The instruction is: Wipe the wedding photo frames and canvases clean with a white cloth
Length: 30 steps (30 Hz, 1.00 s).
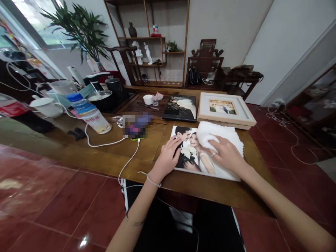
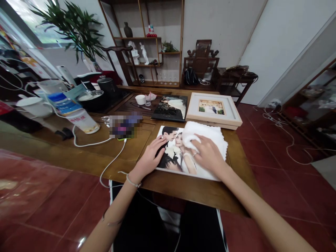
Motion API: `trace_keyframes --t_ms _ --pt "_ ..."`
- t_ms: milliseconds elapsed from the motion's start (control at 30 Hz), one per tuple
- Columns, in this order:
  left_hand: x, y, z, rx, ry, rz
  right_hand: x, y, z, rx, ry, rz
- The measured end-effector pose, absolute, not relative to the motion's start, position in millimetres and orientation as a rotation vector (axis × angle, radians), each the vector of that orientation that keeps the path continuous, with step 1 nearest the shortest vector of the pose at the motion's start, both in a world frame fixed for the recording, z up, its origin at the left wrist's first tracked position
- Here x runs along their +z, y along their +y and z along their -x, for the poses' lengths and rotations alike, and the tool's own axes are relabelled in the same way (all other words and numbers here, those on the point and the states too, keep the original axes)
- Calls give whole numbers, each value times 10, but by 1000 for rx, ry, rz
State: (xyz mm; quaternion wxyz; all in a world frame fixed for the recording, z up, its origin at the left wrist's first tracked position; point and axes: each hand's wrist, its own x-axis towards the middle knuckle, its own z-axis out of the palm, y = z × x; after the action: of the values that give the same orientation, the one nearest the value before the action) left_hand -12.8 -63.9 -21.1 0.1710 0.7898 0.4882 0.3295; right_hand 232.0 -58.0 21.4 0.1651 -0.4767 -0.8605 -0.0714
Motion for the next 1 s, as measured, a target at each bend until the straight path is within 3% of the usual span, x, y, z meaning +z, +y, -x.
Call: trace_keyframes --t_ms 267,533,1000 --pt "-187 -649 117 914 1401 -2240 138 -855 -2270 -250 -2470 1271" --pt "-235 -618 128 898 1397 -2281 207 -1506 -1950 31 -2601 1024" --pt "-198 -642 130 926 1386 -2240 183 -676 -2262 -201 -2426 1334"
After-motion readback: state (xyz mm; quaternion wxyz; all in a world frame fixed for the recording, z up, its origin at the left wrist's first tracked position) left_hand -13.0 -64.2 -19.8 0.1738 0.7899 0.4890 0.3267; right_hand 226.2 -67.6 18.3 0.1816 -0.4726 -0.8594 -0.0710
